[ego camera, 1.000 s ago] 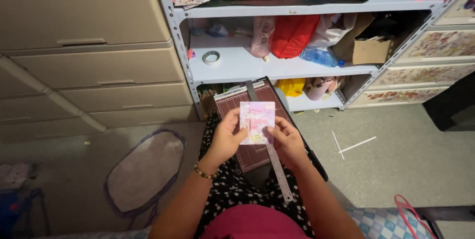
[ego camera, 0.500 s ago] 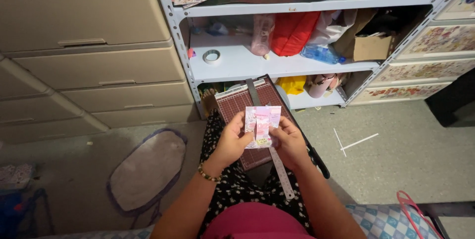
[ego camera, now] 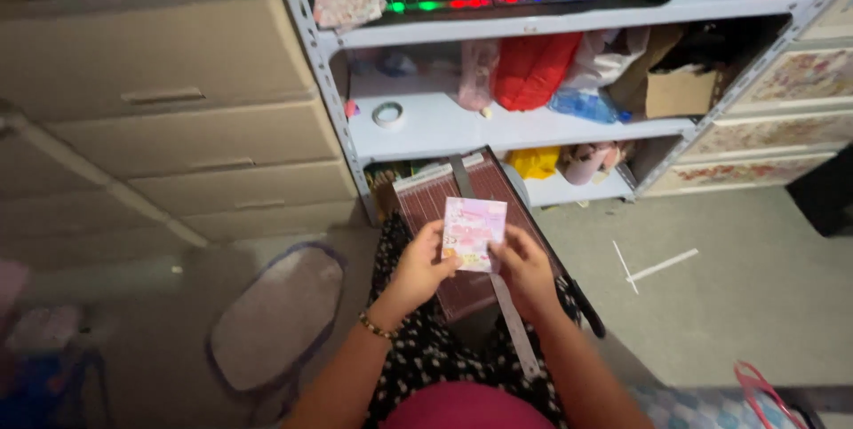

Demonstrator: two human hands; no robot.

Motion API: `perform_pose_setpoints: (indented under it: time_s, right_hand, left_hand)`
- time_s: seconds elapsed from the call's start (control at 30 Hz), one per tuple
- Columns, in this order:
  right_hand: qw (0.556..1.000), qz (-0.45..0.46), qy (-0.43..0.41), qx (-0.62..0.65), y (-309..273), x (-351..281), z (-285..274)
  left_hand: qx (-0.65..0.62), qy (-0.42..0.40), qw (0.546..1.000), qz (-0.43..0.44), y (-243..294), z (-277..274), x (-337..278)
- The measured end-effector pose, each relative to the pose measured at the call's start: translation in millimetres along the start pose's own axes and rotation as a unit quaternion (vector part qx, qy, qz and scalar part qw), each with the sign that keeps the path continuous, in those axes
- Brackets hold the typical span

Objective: The person sits on the floor and uses a ruler and a yellow utility knife to cut small pieces of patterned paper on a red cutting mat. They measure and trim the paper into smaller rectangular shapes, occasionally placing the cut pieces on a nearby shelf.

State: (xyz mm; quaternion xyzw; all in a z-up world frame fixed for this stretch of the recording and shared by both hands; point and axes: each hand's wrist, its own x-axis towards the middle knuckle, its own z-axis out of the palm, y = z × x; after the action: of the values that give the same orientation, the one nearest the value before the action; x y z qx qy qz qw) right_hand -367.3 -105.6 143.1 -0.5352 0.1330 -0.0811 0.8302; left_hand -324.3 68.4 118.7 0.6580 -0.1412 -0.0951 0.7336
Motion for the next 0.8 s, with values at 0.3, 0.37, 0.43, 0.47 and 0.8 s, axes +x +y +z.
perform_pose_setpoints:
  time_s: [0.3, 0.37, 0.43, 0.47, 0.8]
  right_hand:
    - [0.977, 0.136, 0.12, -0.109, 69.4, 4.6, -115.8]
    - [0.974, 0.127, 0.15, -0.109, 93.8, 9.0, -155.1]
    - [0.969, 0.119, 0.188, -0.105, 102.0, 4.6, -187.4]
    - [0.96, 0.137, 0.211, -0.122, 98.8, -0.9, -199.4]
    - [0.773, 0.118, 0.35, -0.516, 158.5, -156.1, -400.4]
  left_hand:
    - [0.289, 0.328, 0.855, 0.28, 41.7, -159.1, 207.3]
    - [0.247, 0.344, 0.873, 0.244, 79.6, -182.1, 264.3]
    - [0.204, 0.35, 0.891, 0.205, 99.7, -211.4, 321.3]
    - [0.283, 0.381, 0.868, 0.145, 100.9, -229.8, 350.1]
    - [0.439, 0.285, 0.841, 0.137, 116.7, -226.2, 365.6]
